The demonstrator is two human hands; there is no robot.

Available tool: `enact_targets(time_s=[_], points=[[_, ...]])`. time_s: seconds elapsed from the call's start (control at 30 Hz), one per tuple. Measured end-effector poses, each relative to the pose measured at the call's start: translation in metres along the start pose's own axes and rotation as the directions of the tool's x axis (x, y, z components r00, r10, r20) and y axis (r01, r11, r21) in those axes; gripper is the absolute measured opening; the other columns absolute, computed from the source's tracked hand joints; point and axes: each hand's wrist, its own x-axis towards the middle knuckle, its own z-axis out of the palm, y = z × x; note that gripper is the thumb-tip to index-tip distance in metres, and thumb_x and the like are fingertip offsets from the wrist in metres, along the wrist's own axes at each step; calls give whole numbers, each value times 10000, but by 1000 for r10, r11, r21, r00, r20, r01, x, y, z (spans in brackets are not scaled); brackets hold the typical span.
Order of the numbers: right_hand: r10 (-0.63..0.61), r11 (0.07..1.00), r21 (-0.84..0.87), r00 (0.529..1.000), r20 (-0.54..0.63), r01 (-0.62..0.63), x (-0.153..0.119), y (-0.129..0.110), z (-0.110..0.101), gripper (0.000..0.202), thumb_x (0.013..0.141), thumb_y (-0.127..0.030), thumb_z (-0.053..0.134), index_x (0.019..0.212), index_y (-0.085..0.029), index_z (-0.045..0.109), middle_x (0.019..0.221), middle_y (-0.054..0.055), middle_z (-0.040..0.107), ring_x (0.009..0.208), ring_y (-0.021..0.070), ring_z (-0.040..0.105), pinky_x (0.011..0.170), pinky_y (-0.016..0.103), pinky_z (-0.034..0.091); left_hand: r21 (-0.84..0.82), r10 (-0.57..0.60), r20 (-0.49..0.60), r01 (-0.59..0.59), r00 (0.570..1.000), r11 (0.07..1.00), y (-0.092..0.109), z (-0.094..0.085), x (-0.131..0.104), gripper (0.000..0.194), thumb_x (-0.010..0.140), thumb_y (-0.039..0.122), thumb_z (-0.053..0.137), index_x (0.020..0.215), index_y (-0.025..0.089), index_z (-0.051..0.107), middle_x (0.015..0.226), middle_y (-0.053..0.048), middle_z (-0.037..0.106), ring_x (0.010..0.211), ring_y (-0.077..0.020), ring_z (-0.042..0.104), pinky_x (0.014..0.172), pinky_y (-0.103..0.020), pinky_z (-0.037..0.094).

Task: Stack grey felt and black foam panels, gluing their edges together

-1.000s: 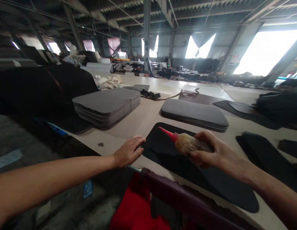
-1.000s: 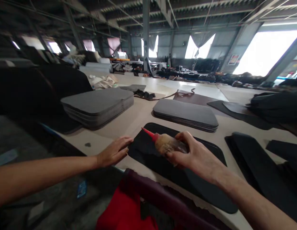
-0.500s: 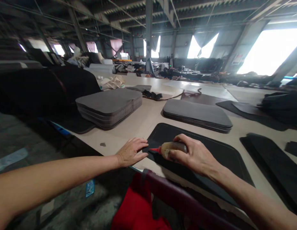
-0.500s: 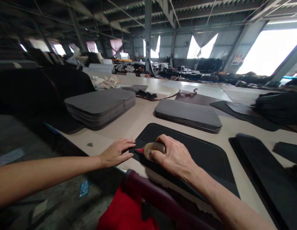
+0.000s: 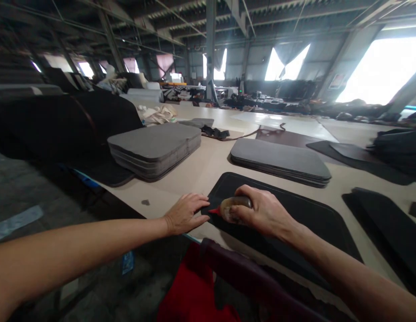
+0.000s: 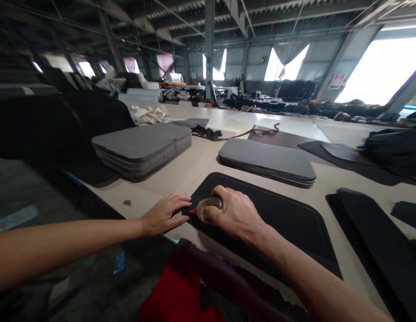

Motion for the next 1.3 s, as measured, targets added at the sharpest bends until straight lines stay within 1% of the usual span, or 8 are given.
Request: enact_targets(time_s=[0.17,0.27,0.5,0.63,0.87,1.0,1.13,1.3], points=[[-11,998,-56,1000,12,12,6,-7,-2,201,811,-352,596,955,-222,646,826,17,661,736,183,570,597,276,274,-3,-8,0,8,1000,1000,-1,1,-1,371,906,422,635,1220,226,637,1325,-88,628,1246,-276,540,1049,-468,406],[-15,995,-98,1000,11,16,10,-11,-2,194,816,-352,577,943,-221,644,829,22,666,724,182,562,590,278,270,-14,-5,-6,5,1000,1000,-2,2,-1,335,934,395,599,1228,237,631,1333,-79,623,1259,-263,531,1057,-458,398],[-7,987,-161,999,42,13,17,-14,-12,178,818,-374,547,856,-220,627,724,16,627,612,163,501,540,282,231,-9,-2,-3,2,1000,1000,-3,3,-1,315,925,342,610,1222,236,622,1339,-70,617,1247,-260,535,1042,-447,411],[8,983,-183,999,48,1,20,-15,-16,203,801,-375,542,897,-233,649,718,19,630,613,172,505,536,279,243,1,-3,-5,3,1000,1000,-2,3,-1,321,922,348,614,1223,235,618,1342,-73,615,1249,-264,533,1052,-452,407],[28,981,-195,997,66,-15,24,-24,-18,252,803,-370,518,952,-244,677,754,37,661,636,187,533,540,280,261,12,-12,3,11,1000,1000,-1,2,0,322,924,354,610,1226,243,620,1345,-70,615,1259,-265,530,1051,-454,411],[54,977,-212,994,97,-32,25,-23,-26,247,802,-405,536,922,-247,683,747,37,661,620,184,529,535,284,265,10,-10,2,10,1000,1000,0,1,0,323,919,342,609,1226,242,617,1340,-73,615,1252,-266,538,1048,-459,415],[67,970,-238,992,109,-39,23,-17,-35,212,783,-398,552,855,-240,675,722,39,646,608,181,524,532,287,260,13,-20,3,20,1000,1000,1,0,0,318,915,339,612,1215,232,624,1333,-77,621,1252,-268,540,1052,-466,415],[86,967,-250,989,120,-54,18,-11,-40,220,796,-389,551,881,-237,684,773,46,667,660,192,558,550,284,281,12,-11,-6,11,1000,1000,2,0,1,307,918,333,610,1206,227,622,1325,-75,626,1244,-262,542,1048,-465,412]])
